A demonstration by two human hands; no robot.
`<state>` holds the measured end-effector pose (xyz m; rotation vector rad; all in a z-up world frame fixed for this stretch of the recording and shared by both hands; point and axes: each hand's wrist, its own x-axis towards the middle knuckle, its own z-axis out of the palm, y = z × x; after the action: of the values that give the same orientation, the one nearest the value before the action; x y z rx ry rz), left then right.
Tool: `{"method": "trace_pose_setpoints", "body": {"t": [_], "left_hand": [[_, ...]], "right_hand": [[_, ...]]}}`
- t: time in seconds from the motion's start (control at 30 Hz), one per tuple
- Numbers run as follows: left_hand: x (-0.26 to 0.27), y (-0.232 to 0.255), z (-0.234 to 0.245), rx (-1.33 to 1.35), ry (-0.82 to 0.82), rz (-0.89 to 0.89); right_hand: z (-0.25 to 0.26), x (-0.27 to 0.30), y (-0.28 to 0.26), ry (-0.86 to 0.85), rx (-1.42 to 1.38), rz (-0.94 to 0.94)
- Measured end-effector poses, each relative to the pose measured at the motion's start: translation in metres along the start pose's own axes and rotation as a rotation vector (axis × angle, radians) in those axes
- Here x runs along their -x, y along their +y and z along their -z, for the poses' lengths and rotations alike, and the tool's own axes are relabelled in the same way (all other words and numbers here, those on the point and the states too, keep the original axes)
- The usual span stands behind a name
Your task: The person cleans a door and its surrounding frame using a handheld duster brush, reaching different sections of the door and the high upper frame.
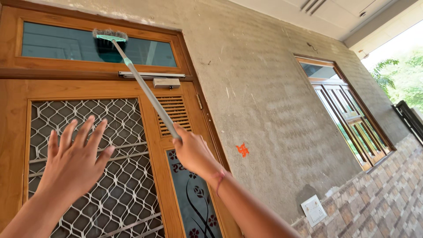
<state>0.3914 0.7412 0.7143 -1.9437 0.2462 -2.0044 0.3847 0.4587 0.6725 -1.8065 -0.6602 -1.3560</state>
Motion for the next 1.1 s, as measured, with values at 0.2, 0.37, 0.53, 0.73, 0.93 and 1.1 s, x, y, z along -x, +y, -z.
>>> {"method": "trace_pose_setpoints", "body": {"t": [0.2, 0.37, 0.53, 0.73, 0.93, 1.1], "left_hand": [[-0.068, -0.004, 0.002, -0.046, 0.012, 0.004], [-0.092, 0.0, 0.01, -0.017, 0.047, 0.055], [-0.104, 0.0, 0.013, -0.03, 0.062, 0.071], [-0.095, -0.013, 0.017, -0.148, -0.023, 0.128], [-0.1, -0.033, 0.034, -0.187, 0.006, 0.145], [-0.102, -0.042, 0.044, -0.145, 0.007, 0.152]], "right_hand": [[0.001, -0.047, -0.023, -0.067, -0.133, -0.039], [0.025, -0.08, -0.03, 0.012, -0.207, -0.013], [0.025, -0.09, -0.006, 0.18, -0.115, 0.147], [0.028, -0.112, 0.015, 0.149, -0.15, 0.03], [-0.008, -0.129, 0.008, 0.126, -0.032, 0.181], [-0.032, -0.117, -0.033, 0.051, -0.038, 0.177]]}}
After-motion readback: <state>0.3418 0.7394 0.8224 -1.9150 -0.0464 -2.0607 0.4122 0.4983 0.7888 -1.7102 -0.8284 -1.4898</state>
